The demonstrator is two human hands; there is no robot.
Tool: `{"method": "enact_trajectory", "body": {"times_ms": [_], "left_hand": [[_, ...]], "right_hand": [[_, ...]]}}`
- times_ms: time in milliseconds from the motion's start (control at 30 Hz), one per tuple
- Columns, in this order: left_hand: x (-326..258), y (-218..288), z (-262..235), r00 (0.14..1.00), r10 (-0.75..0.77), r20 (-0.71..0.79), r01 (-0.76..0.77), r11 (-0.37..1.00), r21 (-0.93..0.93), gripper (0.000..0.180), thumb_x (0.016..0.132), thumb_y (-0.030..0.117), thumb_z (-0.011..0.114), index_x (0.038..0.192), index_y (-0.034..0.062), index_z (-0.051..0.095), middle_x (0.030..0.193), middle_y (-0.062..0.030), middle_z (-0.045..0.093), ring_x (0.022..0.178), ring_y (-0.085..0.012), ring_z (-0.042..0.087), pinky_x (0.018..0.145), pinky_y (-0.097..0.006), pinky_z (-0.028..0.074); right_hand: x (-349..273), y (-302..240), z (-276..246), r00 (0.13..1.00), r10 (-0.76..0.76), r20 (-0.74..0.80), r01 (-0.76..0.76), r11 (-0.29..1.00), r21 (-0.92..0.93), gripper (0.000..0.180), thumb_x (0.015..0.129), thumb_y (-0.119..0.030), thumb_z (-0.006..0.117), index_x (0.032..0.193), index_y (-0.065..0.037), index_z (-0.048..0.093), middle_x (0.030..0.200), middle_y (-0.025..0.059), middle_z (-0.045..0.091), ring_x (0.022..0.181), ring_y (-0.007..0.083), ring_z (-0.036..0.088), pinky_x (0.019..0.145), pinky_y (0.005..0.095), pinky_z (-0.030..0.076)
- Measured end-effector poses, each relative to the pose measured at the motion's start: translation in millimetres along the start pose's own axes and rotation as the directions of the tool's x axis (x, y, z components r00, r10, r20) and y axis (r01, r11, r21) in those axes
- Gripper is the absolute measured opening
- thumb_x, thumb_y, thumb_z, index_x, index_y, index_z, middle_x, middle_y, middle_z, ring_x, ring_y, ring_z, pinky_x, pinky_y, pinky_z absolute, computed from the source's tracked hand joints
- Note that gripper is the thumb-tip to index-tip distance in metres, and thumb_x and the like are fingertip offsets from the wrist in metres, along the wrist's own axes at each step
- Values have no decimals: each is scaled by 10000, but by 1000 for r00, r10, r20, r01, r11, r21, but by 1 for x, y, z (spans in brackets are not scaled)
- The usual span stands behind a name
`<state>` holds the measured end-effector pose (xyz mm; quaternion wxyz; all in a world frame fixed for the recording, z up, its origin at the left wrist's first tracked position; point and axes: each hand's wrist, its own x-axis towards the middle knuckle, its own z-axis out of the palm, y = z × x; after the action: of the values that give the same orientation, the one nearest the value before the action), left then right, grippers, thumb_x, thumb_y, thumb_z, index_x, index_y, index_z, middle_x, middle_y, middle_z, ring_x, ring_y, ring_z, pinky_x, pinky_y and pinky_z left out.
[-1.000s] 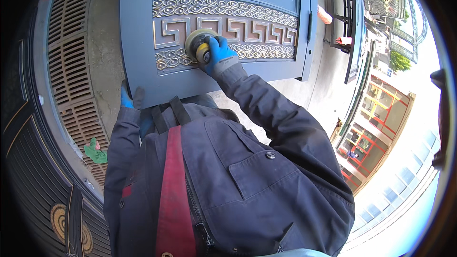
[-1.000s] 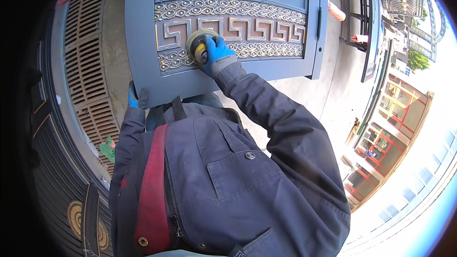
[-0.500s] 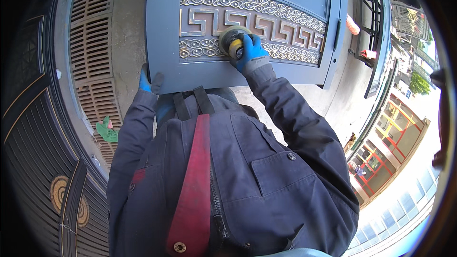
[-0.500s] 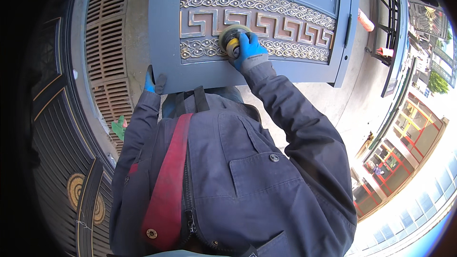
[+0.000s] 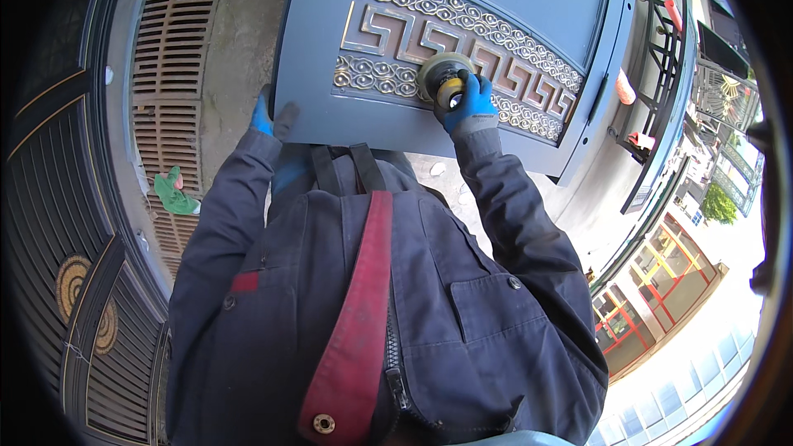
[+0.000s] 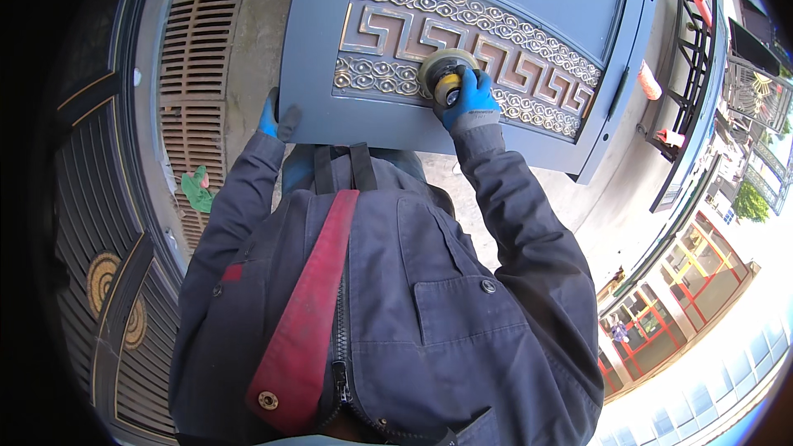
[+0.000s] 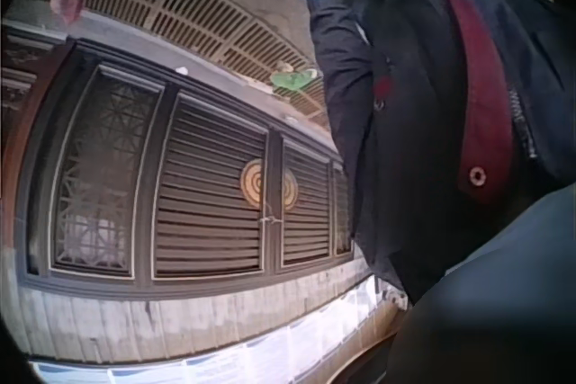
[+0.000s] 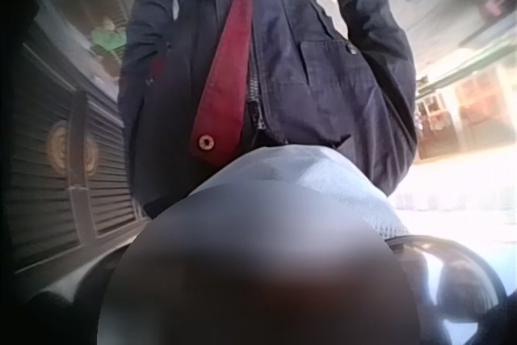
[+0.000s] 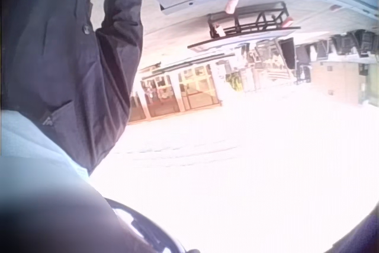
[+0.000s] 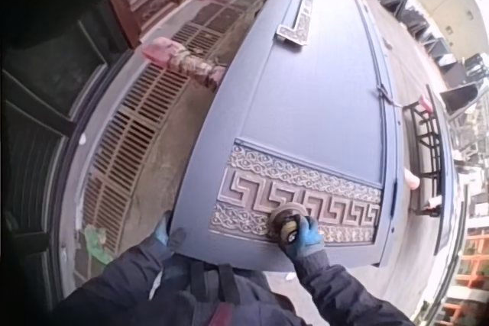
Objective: The person uses a handheld orbital sander to smooth the surface of a large, grey-painted wooden panel with ornate gold inlay. They systematically move the sander across the flat areas and around the decorative patterns.
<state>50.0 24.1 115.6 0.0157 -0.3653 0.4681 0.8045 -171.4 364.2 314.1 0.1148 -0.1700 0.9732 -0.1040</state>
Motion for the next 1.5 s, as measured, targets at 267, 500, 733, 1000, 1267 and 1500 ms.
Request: {"method": "enact_trajectory", "body": {"times_ms": [267,500,733,1000,1267,1500], "left_hand": [[6,21,8,908,-417,45,365,732,-575,356,1008,258,667,1284,40,612,1183,-88,702,995,-203,674,890,-350,586],[2,0,-7,983,160,90,-182,922,342,668,920,65,773,1498,9,443,1287,-155,649,1128,-251,648,980,-389,589],[4,-26,-15,891,-317,-326,159,889,-430,644,946,140,775,1500,35,463,1260,-165,643,1147,-253,637,969,-372,589],[2,-25,-32,980,108,-166,-45,938,344,827,888,366,860,1476,-65,470,1366,-170,625,1190,-251,627,987,-376,545],[-8,-12,-5,957,130,-260,-44,949,312,961,857,371,888,1539,-89,391,1470,-213,557,1288,-273,585,1083,-388,501],[-12,-18,8,915,204,-349,-40,906,422,831,898,296,858,1522,-62,440,1413,-182,609,1205,-245,635,1024,-352,539]], "right_hand": [[0,24,-4,996,-59,-64,60,998,14,822,690,-337,921,1394,-139,546,1366,233,540,1062,466,693,843,510,612],[0,14,-1,994,-77,76,78,997,-2,866,667,-340,937,1408,-145,533,1380,240,535,1077,459,695,838,515,612],[11,32,-12,998,-36,52,33,998,49,831,720,-330,910,1421,-125,512,1395,251,516,1015,481,705,823,523,610],[16,29,-9,986,-109,125,100,992,78,815,745,-362,895,1428,-127,515,1366,246,533,1050,460,703,841,521,612],[26,4,-7,959,-210,188,201,977,63,815,775,-383,866,1454,-144,484,1400,249,520,1087,470,691,867,528,606],[38,-34,5,961,-254,107,248,967,66,769,774,-337,865,1422,-144,498,1365,223,543,1021,455,713,826,516,611]]}}
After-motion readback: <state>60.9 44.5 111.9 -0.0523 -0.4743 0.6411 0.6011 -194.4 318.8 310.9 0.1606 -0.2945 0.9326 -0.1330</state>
